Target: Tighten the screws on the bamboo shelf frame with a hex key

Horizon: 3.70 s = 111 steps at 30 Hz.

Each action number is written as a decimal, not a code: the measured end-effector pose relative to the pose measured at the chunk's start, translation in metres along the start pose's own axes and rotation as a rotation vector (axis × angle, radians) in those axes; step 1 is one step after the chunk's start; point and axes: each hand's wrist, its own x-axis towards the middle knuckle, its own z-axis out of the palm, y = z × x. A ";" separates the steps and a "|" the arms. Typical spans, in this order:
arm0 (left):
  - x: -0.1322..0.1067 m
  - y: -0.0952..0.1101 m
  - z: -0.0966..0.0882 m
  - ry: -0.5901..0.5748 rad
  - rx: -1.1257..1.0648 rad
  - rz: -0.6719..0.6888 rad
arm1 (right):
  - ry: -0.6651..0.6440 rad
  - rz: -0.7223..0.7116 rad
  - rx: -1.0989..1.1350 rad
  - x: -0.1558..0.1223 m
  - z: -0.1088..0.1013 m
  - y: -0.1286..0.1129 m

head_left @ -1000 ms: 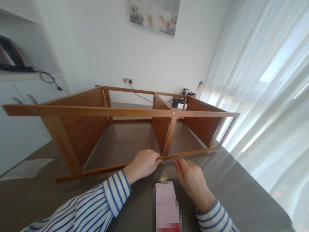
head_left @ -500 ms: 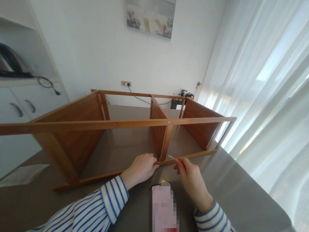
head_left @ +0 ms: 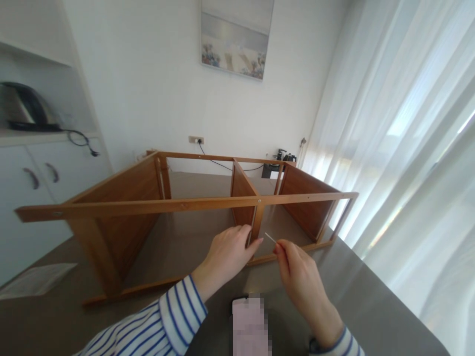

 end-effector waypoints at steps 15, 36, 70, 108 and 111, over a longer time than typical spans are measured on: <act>0.013 -0.003 0.025 -0.001 -0.223 -0.021 | 0.103 -0.354 -0.542 0.071 -0.036 -0.036; 0.011 0.001 0.018 -0.026 -0.221 0.011 | -0.063 -0.567 -0.803 0.083 -0.056 -0.064; 0.009 0.001 0.015 -0.058 -0.203 -0.019 | 0.073 -0.384 -0.659 0.077 -0.038 -0.060; -0.042 -0.033 -0.016 0.085 -0.132 0.001 | -0.149 0.207 0.414 0.004 0.002 -0.007; -0.081 -0.063 -0.039 0.232 0.019 -0.122 | -0.160 0.186 0.427 0.013 0.011 -0.013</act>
